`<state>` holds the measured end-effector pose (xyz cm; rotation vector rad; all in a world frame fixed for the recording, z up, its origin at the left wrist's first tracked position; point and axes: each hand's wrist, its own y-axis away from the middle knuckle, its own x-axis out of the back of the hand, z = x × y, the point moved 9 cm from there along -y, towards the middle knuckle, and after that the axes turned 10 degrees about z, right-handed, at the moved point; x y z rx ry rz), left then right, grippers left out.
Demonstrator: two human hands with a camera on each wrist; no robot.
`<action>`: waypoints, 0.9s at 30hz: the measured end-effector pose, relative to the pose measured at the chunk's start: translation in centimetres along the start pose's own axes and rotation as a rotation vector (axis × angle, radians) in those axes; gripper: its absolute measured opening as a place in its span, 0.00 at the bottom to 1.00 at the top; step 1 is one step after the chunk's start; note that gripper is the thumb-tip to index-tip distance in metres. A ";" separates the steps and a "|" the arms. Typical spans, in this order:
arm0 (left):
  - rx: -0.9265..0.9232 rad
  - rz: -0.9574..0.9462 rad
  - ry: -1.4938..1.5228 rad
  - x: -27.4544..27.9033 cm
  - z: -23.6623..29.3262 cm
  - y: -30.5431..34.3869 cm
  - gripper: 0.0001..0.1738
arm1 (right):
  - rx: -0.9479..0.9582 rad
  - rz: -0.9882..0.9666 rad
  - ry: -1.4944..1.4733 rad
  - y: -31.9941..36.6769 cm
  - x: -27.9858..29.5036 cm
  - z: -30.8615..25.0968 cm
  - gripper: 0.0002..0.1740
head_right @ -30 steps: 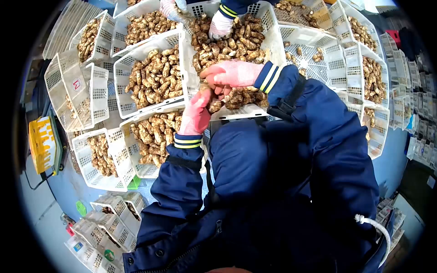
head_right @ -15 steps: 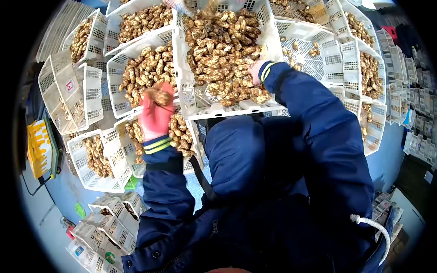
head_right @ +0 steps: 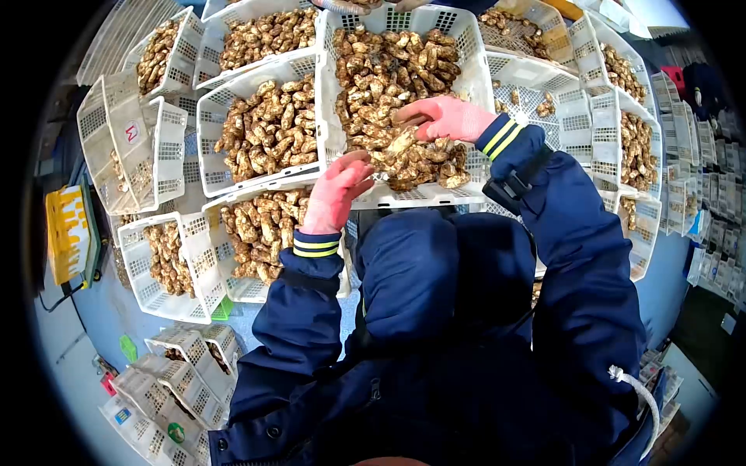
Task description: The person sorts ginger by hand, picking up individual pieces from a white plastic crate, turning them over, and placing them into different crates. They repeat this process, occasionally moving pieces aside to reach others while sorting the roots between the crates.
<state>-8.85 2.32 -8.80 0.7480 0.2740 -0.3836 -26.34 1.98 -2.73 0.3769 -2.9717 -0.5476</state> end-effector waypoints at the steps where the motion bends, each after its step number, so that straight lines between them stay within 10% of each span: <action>1: -0.037 -0.038 -0.069 -0.8 0.1 0.1 0.23 | -0.021 -0.023 0.020 0.1 -0.9 -0.8 0.31; 8: -0.060 -0.121 -0.067 -2.7 -0.5 1.1 0.22 | 0.170 -0.040 0.343 -0.5 -5.1 -4.4 0.27; 20: 0.300 -0.142 0.524 -0.3 -1.6 2.3 0.20 | -0.061 0.261 0.050 0.5 2.8 0.5 0.25; 27: 0.318 -0.305 0.859 -1.2 -0.7 2.8 0.23 | -0.390 0.154 1.481 0.7 6.5 10.5 0.25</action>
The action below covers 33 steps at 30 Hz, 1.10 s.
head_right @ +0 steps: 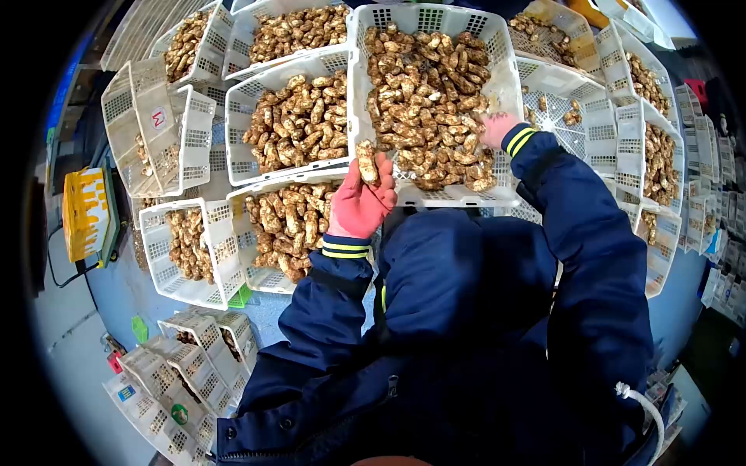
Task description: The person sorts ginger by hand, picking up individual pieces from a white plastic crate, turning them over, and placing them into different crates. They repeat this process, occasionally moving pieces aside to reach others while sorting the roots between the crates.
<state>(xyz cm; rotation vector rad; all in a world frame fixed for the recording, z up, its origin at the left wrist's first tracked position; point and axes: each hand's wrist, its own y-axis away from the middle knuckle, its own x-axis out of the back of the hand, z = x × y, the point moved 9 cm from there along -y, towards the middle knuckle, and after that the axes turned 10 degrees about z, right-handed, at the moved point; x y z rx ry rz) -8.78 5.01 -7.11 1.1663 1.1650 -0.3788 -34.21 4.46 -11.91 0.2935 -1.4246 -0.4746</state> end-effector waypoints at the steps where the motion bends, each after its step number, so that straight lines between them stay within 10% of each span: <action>1: -0.013 -0.069 -0.042 -0.5 0.1 0.0 0.23 | 0.061 -0.097 0.115 -0.3 -1.8 -0.5 0.25; 9: -0.110 0.277 -0.367 5.5 1.5 0.1 0.19 | 0.227 -0.041 0.366 -1.6 -9.9 -3.7 0.13; 14: -0.628 -0.147 -0.558 -9.1 10.3 0.2 0.25 | 0.144 0.056 0.343 -1.4 -8.9 -3.1 0.11; 17: -0.818 0.072 -0.432 -9.8 13.6 1.3 0.29 | 0.133 0.090 0.347 -1.6 -9.5 -3.3 0.10; 23: -0.386 0.071 -0.472 -2.0 5.9 -0.7 0.27 | 0.117 0.089 0.372 -2.0 -9.7 -3.4 0.11; 33: -0.277 0.171 -0.397 2.1 3.7 -2.0 0.22 | 0.142 0.005 0.274 -2.8 -10.5 -2.8 0.12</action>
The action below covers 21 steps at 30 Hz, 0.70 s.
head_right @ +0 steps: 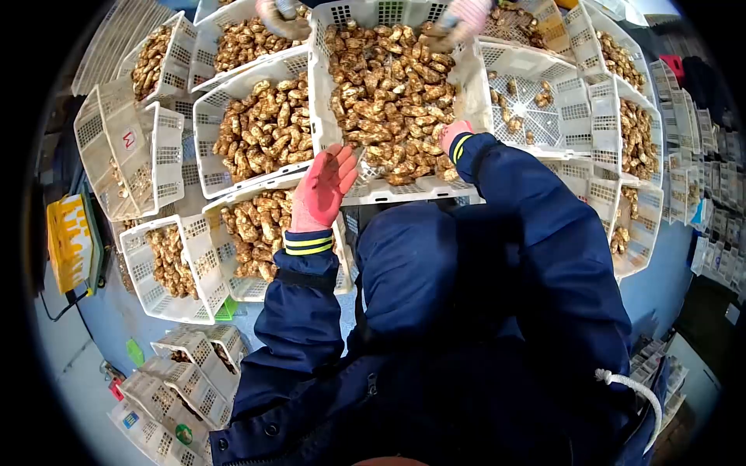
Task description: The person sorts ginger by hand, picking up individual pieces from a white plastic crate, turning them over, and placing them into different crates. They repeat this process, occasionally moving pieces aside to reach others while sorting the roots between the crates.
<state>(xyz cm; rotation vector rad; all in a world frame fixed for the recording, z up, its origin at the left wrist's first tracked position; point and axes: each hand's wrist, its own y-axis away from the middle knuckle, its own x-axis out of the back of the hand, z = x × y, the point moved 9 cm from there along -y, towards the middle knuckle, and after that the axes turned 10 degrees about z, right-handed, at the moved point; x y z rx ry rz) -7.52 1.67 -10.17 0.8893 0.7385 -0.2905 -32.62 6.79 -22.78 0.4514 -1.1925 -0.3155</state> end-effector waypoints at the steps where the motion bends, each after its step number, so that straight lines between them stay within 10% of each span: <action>1: 0.017 -0.009 0.009 0.3 -0.6 -0.2 0.21 | 0.004 -0.024 -0.011 0.0 -0.3 0.1 0.12; 8: 0.019 -0.018 -0.014 -0.1 -1.3 0.4 0.20 | 0.011 0.066 -0.062 0.7 3.2 1.9 0.17; 14: -0.019 0.003 -0.247 -0.8 -1.4 -0.4 0.20 | -0.065 0.194 -1.086 5.6 18.0 4.2 0.26; 21: 0.117 -0.101 -0.405 -4.5 -4.1 1.3 0.20 | 0.299 0.370 -1.220 7.4 25.8 -1.8 0.30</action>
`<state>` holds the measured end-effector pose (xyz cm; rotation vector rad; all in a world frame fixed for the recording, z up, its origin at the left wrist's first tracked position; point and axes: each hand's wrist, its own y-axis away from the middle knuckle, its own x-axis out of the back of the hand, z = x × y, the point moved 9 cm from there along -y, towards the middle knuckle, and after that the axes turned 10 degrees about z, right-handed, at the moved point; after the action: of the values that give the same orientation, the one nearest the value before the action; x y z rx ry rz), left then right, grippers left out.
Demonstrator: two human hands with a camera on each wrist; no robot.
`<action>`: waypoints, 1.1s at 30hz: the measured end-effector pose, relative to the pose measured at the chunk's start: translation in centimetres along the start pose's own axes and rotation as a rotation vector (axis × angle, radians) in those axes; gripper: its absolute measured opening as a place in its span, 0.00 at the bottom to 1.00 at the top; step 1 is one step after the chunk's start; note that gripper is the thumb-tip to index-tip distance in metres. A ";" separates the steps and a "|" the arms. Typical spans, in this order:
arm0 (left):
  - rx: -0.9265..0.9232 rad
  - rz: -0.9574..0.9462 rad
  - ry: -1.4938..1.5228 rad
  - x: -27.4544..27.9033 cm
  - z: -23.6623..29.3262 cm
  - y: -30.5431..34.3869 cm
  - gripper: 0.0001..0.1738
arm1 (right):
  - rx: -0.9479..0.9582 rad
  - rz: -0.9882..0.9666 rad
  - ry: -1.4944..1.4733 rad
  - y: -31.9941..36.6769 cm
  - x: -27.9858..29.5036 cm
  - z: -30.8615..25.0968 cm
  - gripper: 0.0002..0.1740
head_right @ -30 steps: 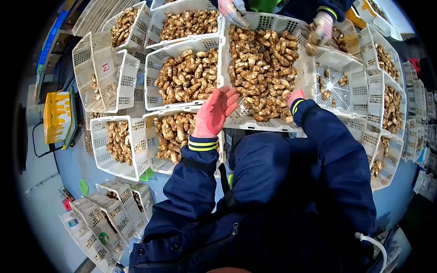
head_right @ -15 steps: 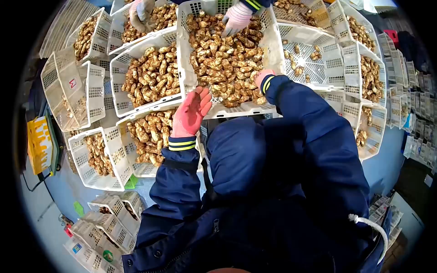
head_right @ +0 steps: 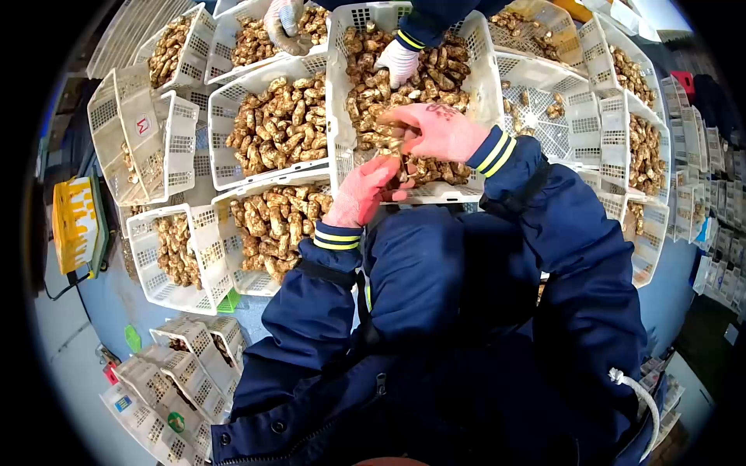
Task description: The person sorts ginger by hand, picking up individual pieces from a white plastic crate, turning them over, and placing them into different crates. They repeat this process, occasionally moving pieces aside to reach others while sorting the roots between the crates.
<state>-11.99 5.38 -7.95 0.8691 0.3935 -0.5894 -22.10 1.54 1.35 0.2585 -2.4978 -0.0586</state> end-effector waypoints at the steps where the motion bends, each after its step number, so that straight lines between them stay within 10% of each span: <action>1: 0.006 -0.002 -0.002 0.0 0.0 0.0 0.20 | 0.054 0.021 0.022 -0.1 -0.1 -0.6 0.30; 10: -0.139 0.143 -0.049 2.0 2.0 0.1 0.12 | -0.286 0.055 -0.294 1.1 2.8 3.1 0.23; 13: -0.136 0.108 -0.132 -0.2 2.8 0.4 0.12 | 0.014 -0.011 -0.173 0.9 1.4 -0.5 0.25; 18: -0.154 0.066 -0.137 -1.5 3.4 1.2 0.21 | -0.075 0.084 -0.145 2.5 3.1 1.7 0.19; 25: -0.153 0.152 -0.003 5.3 3.5 -0.1 0.27 | -0.619 0.628 -0.162 24.6 12.7 16.0 0.21; 33: -0.106 0.219 0.047 6.5 2.6 -0.4 0.26 | -1.087 0.838 -0.441 42.7 6.2 30.3 0.19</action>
<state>-7.01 1.03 -10.17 0.8130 0.3627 -0.3435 -52.18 41.63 -15.17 -1.3247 -2.3646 -1.1477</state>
